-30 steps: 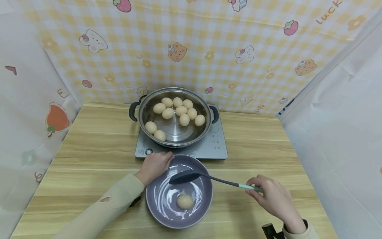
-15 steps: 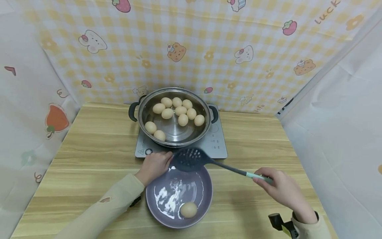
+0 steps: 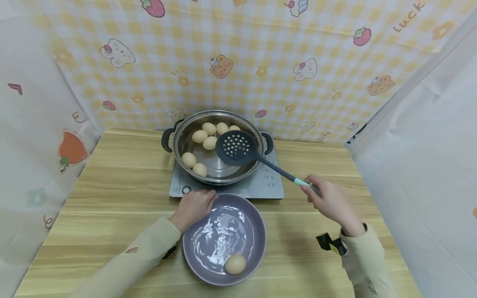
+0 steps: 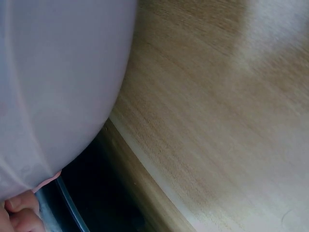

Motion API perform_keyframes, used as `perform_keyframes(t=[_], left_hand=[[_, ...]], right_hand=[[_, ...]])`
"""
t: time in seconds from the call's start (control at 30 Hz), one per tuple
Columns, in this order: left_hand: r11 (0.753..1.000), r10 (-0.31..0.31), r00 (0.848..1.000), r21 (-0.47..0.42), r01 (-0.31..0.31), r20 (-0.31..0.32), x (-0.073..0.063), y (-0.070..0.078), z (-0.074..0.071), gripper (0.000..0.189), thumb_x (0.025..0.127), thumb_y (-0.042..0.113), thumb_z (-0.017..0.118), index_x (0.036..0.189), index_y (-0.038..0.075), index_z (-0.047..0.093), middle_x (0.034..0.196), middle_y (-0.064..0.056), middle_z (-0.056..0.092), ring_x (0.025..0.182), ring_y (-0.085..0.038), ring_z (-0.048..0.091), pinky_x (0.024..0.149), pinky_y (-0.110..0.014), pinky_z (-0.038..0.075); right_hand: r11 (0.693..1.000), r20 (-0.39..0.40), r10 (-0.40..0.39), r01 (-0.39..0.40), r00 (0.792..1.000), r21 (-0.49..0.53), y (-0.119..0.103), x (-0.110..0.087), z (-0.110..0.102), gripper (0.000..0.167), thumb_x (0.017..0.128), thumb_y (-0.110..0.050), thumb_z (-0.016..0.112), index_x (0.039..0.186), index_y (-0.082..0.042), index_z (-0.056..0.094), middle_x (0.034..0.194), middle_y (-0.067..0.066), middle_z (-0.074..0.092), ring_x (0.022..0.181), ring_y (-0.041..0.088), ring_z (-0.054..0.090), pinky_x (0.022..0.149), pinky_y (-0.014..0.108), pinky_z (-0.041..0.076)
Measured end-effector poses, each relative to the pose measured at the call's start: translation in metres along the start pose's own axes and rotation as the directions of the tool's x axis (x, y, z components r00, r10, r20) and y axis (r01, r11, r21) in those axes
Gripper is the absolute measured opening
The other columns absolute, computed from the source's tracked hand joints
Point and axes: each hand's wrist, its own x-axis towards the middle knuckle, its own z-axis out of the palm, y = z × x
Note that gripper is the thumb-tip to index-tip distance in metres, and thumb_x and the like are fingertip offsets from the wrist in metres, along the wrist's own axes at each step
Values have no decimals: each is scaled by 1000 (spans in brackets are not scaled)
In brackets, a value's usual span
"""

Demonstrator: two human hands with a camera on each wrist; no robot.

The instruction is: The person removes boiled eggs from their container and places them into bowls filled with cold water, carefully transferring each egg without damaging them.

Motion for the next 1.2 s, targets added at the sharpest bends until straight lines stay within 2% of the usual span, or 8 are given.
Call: perform_keyframes(t=[0.17,0.47,0.6,0.9,1.2], left_hand=[[1000,5,1000,-9,-6,-24,2,3,-1,20,83,21,63,68,13,52,53,0,52,39,-19,48,35,-31,33],[1000,-13,1000,-16,12,-25,3,5,0,21,84,21,62,67,12,52,53,-1,53,39,-20,48,36,-32,34],[1000,-10,1000,-14,9,-21,4,5,-1,21,84,21,62,68,12,53,53,0,54,39,-18,48,35,-30,34],[1000,-10,1000,1,10,-9,4,3,-2,21,83,21,62,67,12,52,52,1,52,38,-16,46,35,-28,32],[1000,-8,1000,25,8,10,0,2,-2,18,83,23,64,70,13,56,53,2,53,39,-15,47,36,-27,32]], right_hand=[[999,-38,-47,46,998,-17,-6,20,20,14,93,-21,52,94,-8,57,52,-4,38,40,7,30,38,23,26],[997,-72,-44,39,996,-71,-17,36,48,9,89,-20,57,93,-12,56,52,-4,41,41,10,35,39,25,27],[996,-79,-32,25,996,-90,-21,38,53,9,88,-21,59,92,-14,56,51,-5,42,40,10,35,38,26,26],[991,-84,-78,68,993,-118,-24,37,56,8,86,-20,62,88,-15,57,54,-5,47,40,9,36,38,26,27],[986,-71,-97,86,993,-143,-26,34,53,7,85,-19,62,84,-13,60,52,-7,42,41,8,34,39,25,26]])
